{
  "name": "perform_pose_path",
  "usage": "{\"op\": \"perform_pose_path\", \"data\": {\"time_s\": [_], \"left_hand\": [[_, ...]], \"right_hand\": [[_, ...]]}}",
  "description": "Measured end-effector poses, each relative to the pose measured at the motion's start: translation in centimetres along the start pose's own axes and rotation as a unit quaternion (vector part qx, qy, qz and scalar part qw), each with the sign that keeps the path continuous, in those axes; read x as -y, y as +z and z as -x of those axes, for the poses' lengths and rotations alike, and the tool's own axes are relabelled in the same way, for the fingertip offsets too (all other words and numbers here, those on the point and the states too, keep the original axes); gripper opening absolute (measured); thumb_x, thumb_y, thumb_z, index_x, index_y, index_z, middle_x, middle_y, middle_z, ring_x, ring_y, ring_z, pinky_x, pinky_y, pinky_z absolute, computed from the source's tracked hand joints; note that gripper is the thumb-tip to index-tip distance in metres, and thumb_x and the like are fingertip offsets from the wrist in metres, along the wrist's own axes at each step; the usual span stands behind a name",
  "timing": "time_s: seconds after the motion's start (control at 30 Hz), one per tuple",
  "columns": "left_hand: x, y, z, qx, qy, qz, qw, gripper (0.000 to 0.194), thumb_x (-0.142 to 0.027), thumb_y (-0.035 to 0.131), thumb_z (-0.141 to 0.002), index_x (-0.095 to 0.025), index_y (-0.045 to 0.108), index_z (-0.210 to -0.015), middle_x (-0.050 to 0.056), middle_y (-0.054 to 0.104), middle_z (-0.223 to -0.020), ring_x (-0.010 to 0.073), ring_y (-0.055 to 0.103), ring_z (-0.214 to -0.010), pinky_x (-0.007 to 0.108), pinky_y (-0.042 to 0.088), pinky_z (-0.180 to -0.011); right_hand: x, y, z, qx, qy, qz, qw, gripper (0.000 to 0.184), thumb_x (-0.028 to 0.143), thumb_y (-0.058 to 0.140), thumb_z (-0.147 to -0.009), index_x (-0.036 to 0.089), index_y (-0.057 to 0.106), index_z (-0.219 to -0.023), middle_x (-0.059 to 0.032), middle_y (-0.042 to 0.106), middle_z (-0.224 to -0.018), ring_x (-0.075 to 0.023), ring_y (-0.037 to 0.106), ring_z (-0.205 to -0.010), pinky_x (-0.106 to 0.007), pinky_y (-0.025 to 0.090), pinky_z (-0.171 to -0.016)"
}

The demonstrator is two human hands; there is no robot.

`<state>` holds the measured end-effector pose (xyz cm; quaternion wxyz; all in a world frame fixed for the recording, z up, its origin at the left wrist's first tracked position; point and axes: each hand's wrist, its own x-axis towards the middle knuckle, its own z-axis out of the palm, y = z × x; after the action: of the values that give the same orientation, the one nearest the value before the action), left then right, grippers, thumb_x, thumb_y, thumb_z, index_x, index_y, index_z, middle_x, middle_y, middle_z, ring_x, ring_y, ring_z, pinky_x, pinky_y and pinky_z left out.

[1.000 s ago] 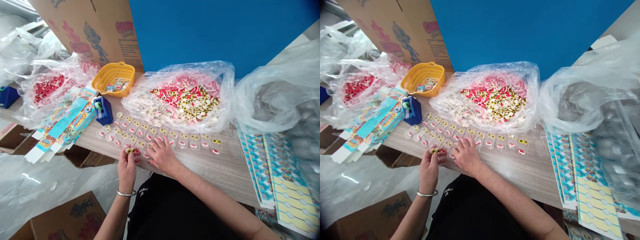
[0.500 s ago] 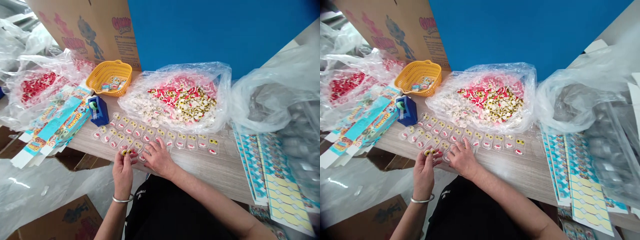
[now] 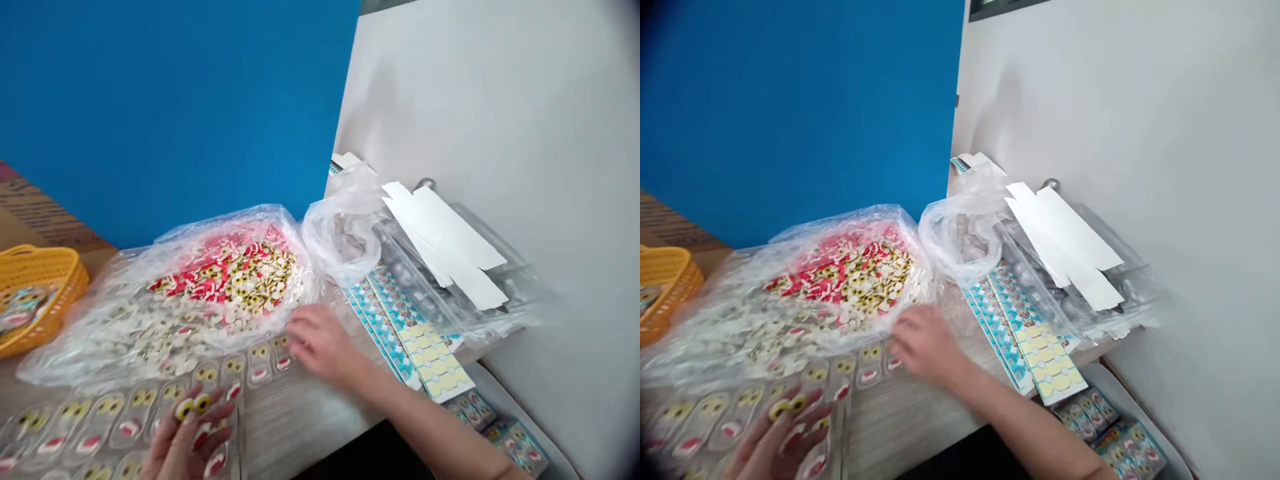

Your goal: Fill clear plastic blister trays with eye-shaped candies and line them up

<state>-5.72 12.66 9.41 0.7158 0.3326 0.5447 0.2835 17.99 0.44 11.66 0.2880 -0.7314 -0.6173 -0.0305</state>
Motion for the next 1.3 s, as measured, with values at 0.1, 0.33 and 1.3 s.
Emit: {"op": "perform_pose_path", "data": {"time_s": [0.1, 0.33, 1.3], "left_hand": [[0.5, 5.5, 0.5, 0.085, -0.07, -0.003, 0.994, 0.063, -0.045, 0.093, -0.05, -0.022, 0.069, -0.104, 0.008, 0.074, -0.109, 0.024, 0.072, -0.081, 0.029, 0.059, -0.058], [1.6, 14.9, 1.3, 0.221, -0.136, -0.012, 0.966, 0.062, -0.044, 0.088, -0.061, -0.02, 0.064, -0.114, 0.011, 0.073, -0.108, 0.0224, 0.072, -0.079, 0.03, 0.056, -0.059], [2.3, 16.4, 0.1, 0.242, -0.118, -0.027, 0.963, 0.054, -0.043, 0.081, -0.073, -0.017, 0.063, -0.117, 0.013, 0.071, -0.113, 0.0192, 0.071, -0.078, 0.027, 0.055, -0.061]], "right_hand": [[-9.1, -4.8, -0.3, -0.05, 0.185, 0.075, 0.979, 0.02, 0.023, 0.055, -0.095, 0.018, 0.069, -0.109, -0.0112, 0.068, -0.116, -0.0235, 0.06, -0.111, -0.038, 0.045, -0.1], [-20.9, -6.7, -3.3, 0.002, 0.419, 0.159, 0.894, 0.028, 0.025, 0.057, -0.093, 0.015, 0.067, -0.118, -0.0124, 0.072, -0.11, -0.0256, 0.067, -0.102, -0.031, 0.047, -0.084], [-20.2, -4.3, -4.1, 0.111, 0.362, 0.189, 0.906, 0.037, 0.025, 0.055, -0.092, 0.025, 0.062, -0.129, -0.0095, 0.072, -0.113, -0.0264, 0.064, -0.109, -0.037, 0.041, -0.092]]}}
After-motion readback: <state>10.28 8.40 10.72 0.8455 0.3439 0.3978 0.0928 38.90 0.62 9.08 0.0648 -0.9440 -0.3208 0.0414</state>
